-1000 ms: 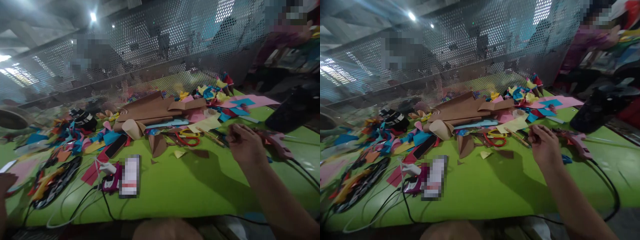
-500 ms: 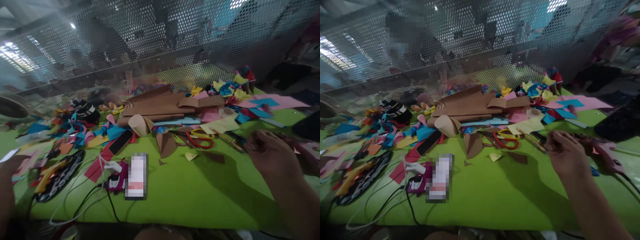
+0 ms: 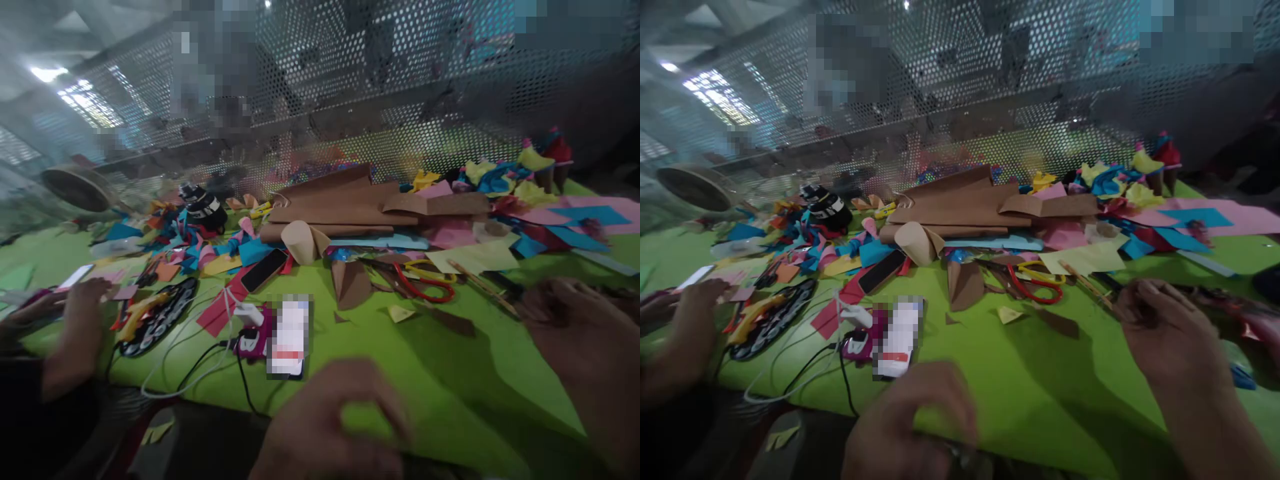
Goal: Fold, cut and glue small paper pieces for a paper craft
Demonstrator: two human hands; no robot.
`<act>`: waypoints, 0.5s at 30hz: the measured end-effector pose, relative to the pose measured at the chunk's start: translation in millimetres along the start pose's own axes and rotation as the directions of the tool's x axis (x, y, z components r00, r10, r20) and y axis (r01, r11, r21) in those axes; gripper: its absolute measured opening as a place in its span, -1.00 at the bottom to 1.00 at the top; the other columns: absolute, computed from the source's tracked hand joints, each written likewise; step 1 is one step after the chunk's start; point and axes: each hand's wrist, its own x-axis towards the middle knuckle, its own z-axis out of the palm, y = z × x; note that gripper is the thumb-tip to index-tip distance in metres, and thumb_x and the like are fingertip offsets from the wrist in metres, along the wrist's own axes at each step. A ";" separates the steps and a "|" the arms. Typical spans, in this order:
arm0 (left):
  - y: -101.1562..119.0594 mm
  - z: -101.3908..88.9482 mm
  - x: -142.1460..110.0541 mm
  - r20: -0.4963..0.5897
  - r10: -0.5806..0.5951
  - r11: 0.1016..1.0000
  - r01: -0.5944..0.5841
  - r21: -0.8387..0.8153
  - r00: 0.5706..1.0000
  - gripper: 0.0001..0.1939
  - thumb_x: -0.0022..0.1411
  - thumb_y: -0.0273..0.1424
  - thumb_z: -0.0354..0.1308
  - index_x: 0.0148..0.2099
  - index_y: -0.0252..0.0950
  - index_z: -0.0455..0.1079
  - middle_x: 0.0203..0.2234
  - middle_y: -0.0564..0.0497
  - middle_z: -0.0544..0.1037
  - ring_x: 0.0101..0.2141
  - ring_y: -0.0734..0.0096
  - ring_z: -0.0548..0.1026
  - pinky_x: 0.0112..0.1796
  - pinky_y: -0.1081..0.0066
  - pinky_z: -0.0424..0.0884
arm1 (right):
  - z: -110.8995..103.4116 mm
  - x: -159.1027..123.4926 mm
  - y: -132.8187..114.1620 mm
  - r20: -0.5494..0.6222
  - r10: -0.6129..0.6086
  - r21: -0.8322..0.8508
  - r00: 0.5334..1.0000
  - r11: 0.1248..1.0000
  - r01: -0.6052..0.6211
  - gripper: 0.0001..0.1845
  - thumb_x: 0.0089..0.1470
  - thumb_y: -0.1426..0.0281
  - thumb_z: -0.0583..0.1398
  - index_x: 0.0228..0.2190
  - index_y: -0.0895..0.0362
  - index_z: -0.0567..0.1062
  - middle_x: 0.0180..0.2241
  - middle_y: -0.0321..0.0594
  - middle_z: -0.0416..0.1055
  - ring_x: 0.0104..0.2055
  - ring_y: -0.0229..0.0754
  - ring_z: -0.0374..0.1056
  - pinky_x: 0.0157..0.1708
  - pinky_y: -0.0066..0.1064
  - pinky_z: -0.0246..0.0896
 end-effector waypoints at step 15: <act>-75.1 -20.8 129.7 -0.604 -0.448 0.407 0.752 0.518 0.659 -0.68 0.35 -0.28 0.13 0.05 -0.37 0.30 -0.08 -0.28 0.56 -0.01 0.08 0.54 -0.06 0.25 0.38 | 2.3 -15.2 1.9 0.171 0.154 0.278 0.973 0.940 -0.197 -0.65 -0.51 0.34 0.51 -0.63 0.16 0.51 -0.59 -0.34 0.23 -0.54 -0.38 0.06 -0.65 -0.53 -0.03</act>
